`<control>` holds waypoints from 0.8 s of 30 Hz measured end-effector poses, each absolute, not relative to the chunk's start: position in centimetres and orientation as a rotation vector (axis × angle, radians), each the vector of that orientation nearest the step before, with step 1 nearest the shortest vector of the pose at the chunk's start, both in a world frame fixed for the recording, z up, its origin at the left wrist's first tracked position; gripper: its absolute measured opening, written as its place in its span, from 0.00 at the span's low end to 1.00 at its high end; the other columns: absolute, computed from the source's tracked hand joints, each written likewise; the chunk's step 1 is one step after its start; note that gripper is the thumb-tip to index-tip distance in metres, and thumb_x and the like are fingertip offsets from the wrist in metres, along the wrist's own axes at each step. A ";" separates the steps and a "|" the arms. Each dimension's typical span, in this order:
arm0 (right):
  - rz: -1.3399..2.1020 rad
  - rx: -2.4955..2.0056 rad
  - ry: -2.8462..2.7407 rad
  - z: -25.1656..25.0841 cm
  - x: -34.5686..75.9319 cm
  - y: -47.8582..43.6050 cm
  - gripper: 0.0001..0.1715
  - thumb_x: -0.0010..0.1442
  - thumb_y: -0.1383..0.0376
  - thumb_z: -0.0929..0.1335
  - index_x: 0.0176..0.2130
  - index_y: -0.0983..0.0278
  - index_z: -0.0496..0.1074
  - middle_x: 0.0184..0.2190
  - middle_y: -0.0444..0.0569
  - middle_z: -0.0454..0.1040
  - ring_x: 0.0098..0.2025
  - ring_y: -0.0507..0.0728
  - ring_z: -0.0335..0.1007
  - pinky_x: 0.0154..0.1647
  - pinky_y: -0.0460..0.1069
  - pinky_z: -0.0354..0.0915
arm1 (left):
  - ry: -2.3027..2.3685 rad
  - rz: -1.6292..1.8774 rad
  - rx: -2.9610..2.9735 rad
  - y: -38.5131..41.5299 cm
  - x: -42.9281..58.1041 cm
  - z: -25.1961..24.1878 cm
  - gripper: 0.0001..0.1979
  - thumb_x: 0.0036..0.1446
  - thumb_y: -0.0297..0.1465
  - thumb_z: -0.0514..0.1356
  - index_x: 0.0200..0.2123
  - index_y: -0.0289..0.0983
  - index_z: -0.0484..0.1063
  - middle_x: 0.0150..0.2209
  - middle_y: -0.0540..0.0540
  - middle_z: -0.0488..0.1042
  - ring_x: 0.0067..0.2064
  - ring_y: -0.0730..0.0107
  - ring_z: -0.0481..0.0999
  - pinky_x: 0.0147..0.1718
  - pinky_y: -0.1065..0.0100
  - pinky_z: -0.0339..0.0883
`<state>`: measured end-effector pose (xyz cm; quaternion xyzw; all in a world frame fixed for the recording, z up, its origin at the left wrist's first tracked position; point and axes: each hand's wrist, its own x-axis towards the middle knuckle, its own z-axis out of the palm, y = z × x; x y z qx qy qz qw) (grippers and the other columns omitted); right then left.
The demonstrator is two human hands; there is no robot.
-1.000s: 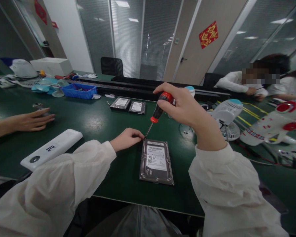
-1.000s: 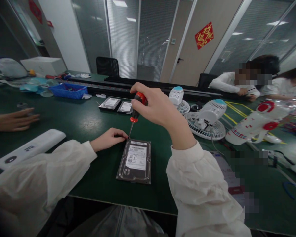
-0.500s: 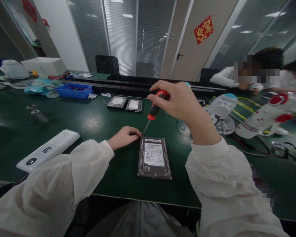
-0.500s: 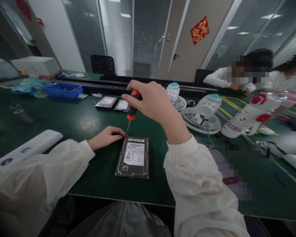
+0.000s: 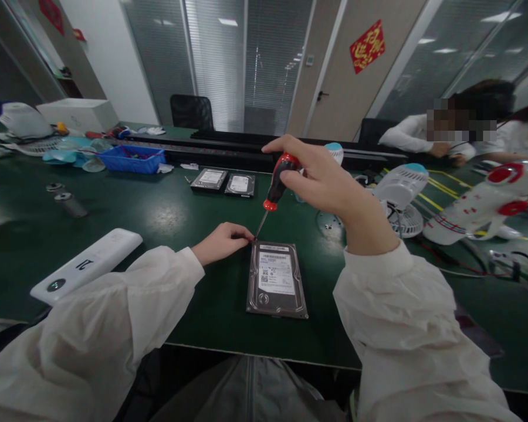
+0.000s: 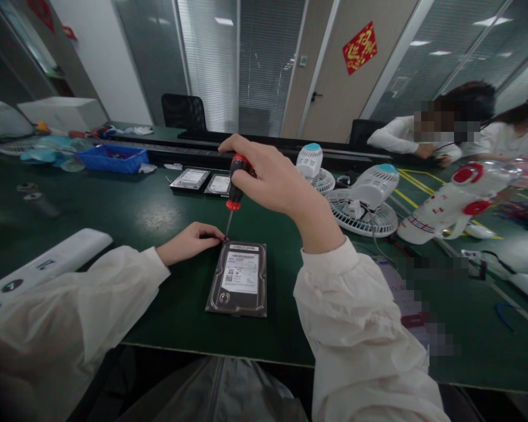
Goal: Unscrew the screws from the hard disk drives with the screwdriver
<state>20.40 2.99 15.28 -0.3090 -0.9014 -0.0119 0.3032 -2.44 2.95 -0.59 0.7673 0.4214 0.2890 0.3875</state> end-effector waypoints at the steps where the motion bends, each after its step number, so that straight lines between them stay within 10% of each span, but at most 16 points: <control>1: -0.034 -0.819 -2.390 15.3 20.4 3.0 0.23 0.65 0.61 0.64 0.58 0.63 0.71 0.45 0.50 0.77 0.37 0.55 0.69 0.42 0.53 0.62 | 1.073 0.735 1.951 2.9 -2.5 -0.6 0.13 0.58 0.31 0.60 0.41 0.36 0.83 0.43 0.45 0.84 0.47 0.59 0.81 0.55 0.57 0.71; 10: -0.032 -0.848 -2.375 15.2 20.1 2.6 0.34 0.63 0.63 0.66 0.66 0.63 0.61 0.40 0.48 0.75 0.33 0.54 0.65 0.41 0.52 0.63 | 1.061 0.745 1.952 3.1 -2.5 -0.7 0.12 0.58 0.30 0.60 0.40 0.36 0.83 0.43 0.46 0.84 0.47 0.60 0.81 0.54 0.58 0.71; 24: -0.118 -0.992 -2.395 15.6 19.9 1.9 0.25 0.65 0.56 0.65 0.58 0.61 0.66 0.31 0.45 0.70 0.31 0.55 0.63 0.35 0.52 0.57 | 1.058 0.758 1.944 3.0 -2.4 -0.6 0.11 0.57 0.29 0.60 0.38 0.37 0.83 0.41 0.46 0.84 0.47 0.60 0.81 0.54 0.58 0.71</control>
